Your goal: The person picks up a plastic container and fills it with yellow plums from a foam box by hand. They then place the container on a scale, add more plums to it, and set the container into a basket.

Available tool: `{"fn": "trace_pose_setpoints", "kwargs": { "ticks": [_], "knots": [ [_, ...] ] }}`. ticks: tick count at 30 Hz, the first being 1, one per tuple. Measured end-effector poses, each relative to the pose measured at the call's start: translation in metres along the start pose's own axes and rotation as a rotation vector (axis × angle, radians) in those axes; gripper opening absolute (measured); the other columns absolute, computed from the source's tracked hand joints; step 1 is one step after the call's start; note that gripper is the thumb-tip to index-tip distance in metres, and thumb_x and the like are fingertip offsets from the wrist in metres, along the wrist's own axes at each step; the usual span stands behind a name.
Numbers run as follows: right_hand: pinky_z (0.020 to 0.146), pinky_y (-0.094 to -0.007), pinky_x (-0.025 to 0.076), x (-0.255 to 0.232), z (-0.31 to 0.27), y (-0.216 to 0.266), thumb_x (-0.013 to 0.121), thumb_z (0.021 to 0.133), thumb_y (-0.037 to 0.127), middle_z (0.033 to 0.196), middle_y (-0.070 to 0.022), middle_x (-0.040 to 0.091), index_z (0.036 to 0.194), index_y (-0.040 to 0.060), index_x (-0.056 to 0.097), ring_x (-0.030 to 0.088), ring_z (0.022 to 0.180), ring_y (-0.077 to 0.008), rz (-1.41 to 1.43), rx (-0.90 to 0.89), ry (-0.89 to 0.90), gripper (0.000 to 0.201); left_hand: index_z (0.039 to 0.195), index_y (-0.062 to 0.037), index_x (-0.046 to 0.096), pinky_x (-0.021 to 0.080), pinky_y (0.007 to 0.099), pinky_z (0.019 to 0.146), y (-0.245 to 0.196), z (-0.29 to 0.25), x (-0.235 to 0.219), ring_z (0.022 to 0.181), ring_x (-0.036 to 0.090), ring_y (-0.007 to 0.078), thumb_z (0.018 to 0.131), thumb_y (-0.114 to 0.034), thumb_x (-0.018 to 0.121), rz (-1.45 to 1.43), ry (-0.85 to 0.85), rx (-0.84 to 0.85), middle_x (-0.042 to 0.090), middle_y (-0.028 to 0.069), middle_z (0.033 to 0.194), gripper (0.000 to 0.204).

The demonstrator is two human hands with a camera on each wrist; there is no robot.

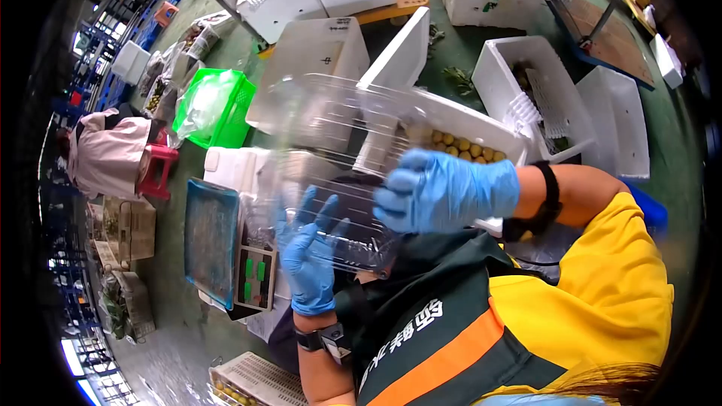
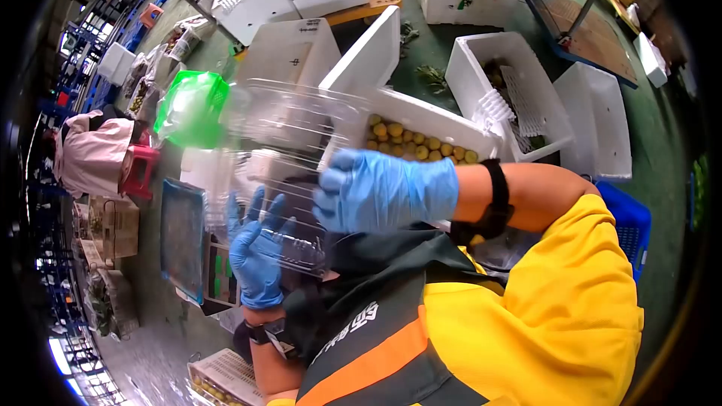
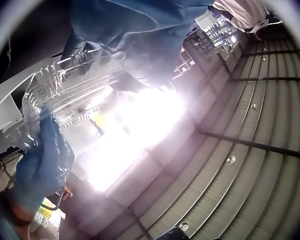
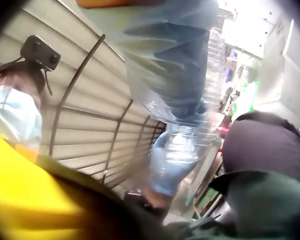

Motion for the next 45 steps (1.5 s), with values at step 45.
{"fn": "trace_pose_setpoints", "kwargs": {
  "ticks": [45],
  "knots": [
    [0.105,-0.0573,0.032,0.419,-0.25,-0.149,0.065,0.082,0.054,0.139,-0.0112,0.045,0.135,0.0167,0.051,0.041,0.127,-0.0337,1.624,2.003,-0.225,0.066,0.152,-0.0147,0.018,0.057,0.0411,0.084,0.022,0.092,-0.064,0.121,0.053,0.0371,0.093,-0.025,0.053,0.351,-0.413,0.19,0.042,0.0203,0.141,0.069]
  ]
}}
Point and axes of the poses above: each hand's wrist, its own z-axis towards the middle knuckle, its own x-axis out of the palm, y = z × x, the point moved 10 cm from there along z, towards the middle knuckle
